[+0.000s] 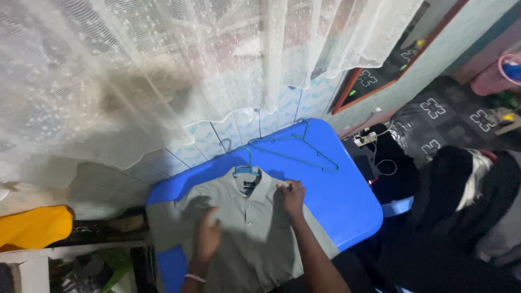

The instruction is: The person takes a grey shirt from a wardrobe, places it on a blue plastic container, and buttons it. They then fold the shirt and place it on a chair. The person repeats the process with a white shirt, buttoning and folding it before placing it on the chair.

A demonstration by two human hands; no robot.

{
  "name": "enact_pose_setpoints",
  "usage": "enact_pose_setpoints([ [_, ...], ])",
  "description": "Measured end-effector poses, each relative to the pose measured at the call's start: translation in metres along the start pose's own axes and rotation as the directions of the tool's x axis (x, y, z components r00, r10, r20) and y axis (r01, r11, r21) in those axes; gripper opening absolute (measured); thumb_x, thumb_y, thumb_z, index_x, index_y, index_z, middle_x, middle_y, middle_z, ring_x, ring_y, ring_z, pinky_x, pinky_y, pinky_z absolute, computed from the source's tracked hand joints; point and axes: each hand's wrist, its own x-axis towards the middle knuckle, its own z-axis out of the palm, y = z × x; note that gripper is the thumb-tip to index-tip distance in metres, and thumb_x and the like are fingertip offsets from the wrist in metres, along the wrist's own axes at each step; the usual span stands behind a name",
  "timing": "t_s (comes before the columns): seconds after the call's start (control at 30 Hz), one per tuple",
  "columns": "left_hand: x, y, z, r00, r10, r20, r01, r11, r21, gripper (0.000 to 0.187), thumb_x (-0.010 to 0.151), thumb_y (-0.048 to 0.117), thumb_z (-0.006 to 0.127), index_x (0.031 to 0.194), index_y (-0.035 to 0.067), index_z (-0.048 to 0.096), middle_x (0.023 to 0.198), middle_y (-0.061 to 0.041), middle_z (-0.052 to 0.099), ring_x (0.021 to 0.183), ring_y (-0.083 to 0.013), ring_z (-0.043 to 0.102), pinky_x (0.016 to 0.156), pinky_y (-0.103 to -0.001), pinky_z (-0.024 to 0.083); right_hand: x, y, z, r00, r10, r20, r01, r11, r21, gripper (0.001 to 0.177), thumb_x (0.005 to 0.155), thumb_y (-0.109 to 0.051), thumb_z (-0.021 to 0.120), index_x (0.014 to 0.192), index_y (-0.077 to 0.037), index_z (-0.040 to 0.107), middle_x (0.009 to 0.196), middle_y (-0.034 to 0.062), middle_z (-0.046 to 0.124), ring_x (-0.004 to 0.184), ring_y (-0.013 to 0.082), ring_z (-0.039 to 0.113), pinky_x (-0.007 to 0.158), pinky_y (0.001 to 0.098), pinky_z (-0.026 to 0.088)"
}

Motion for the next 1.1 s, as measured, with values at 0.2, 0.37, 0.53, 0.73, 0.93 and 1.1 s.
enact_pose_setpoints([
  [0.2,0.007,0.083,0.04,0.765,-0.338,0.548,0.05,0.88,0.473,0.089,0.083,0.022,0.08,0.155,0.018,0.029,0.164,-0.016,0.021,0.151,-0.0405,0.021,0.11,-0.056,0.042,0.033,0.045,0.037,0.997,0.071,0.029,-0.071,0.997,0.027,0.025,0.086,-0.03,0.078,0.1,-0.01,0.074,0.098,0.0143,0.067,0.095,0.0334,0.062,0.085,0.0456,0.048],
  [0.37,0.008,0.11,0.036,0.75,-0.42,0.512,0.046,0.804,0.592,0.107,0.075,0.02,0.087,0.159,0.026,0.02,0.169,-0.013,0.012,0.155,-0.0395,0.015,0.102,-0.067,0.046,0.069,0.07,0.01,0.981,-0.187,0.056,0.188,0.982,-0.015,0.018,0.089,-0.015,0.07,0.105,-0.008,0.07,0.105,0.0155,0.068,0.103,0.0382,0.062,0.091,0.0517,0.047],
  [0.53,0.013,0.111,0.041,0.734,-0.442,0.515,0.044,0.789,0.613,0.112,0.07,0.026,0.093,0.157,0.026,0.023,0.168,-0.012,0.015,0.155,-0.0399,0.016,0.103,-0.067,0.046,0.099,0.089,-0.049,0.964,-0.246,-0.097,0.173,0.865,-0.47,0.045,0.081,-0.021,0.07,0.126,-0.014,0.068,0.139,0.0241,0.057,0.125,0.0429,0.053,0.103,0.0543,0.043],
  [0.73,0.017,0.129,0.03,0.727,-0.455,0.514,0.086,0.803,0.589,0.106,0.073,0.019,0.092,0.156,0.024,0.027,0.167,-0.013,0.016,0.154,-0.0397,0.017,0.103,-0.067,0.045,0.094,0.1,-0.089,0.998,-0.059,0.024,0.063,0.826,-0.56,0.048,0.085,-0.035,0.076,0.13,-0.02,0.067,0.134,0.0129,0.062,0.124,0.0394,0.055,0.1,0.0545,0.045],
  [0.93,0.018,0.133,0.029,0.762,-0.422,0.492,0.03,0.781,0.624,0.107,0.072,0.025,0.093,0.155,0.025,0.026,0.166,-0.014,0.017,0.153,-0.0408,0.019,0.1,-0.065,0.049,0.048,0.104,-0.103,0.977,0.177,-0.121,-0.214,0.829,-0.516,0.059,0.073,-0.042,0.086,0.121,-0.013,0.064,0.122,0.0189,0.062,0.114,0.0428,0.057,0.094,0.0544,0.048],
  [1.1,0.007,0.104,0.044,0.812,-0.354,0.463,0.025,0.815,0.579,0.108,0.067,0.027,0.094,0.154,0.024,0.03,0.165,-0.015,0.022,0.149,-0.0432,0.028,0.107,-0.056,0.047,0.0,0.115,-0.117,0.958,0.221,-0.185,-0.277,0.883,-0.38,0.074,0.072,-0.038,0.086,0.13,-0.008,0.053,0.101,0.0221,0.07,0.093,0.0444,0.067,0.079,0.0543,0.053],
])
